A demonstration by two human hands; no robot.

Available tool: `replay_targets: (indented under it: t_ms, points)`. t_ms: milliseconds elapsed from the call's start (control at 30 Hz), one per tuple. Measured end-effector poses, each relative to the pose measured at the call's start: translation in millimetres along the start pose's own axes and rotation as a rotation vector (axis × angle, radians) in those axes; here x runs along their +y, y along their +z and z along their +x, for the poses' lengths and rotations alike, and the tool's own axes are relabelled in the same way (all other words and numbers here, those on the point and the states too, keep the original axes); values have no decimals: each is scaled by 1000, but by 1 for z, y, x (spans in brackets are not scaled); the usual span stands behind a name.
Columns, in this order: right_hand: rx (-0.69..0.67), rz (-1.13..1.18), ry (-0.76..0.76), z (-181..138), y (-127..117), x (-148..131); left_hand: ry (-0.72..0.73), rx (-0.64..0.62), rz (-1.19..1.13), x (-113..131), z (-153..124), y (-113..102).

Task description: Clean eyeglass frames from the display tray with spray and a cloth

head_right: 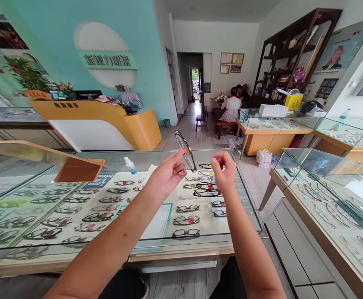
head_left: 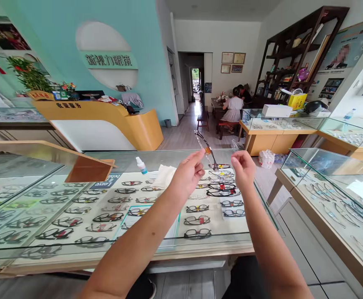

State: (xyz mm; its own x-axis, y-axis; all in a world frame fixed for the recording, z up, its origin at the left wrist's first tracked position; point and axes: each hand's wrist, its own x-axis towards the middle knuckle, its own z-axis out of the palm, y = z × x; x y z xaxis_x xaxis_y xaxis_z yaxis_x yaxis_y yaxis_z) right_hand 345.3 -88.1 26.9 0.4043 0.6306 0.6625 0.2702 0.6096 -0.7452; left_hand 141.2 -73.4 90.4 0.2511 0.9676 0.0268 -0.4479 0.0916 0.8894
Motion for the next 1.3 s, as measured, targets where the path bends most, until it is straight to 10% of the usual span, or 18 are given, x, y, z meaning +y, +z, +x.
replay_targets:
  t_ms: [167,367,567,833,1300]
  points:
    - [-302,-376,-489,-17,29,-72,-23,80,-164,22,-8,-1]
    - [-210,-492,-764,-15,48,-81,5,132,-267,43,-24,-5]
    - [-85,-269,-569,-15,49,-93,93,108,-119,37,-55,-16]
    - [-74,89,-400,30,18,-145,1026,76,607,91,-60,-51]
    - [-130,189,-398,44,16,-199,1241,65,653,142,-76,-25]
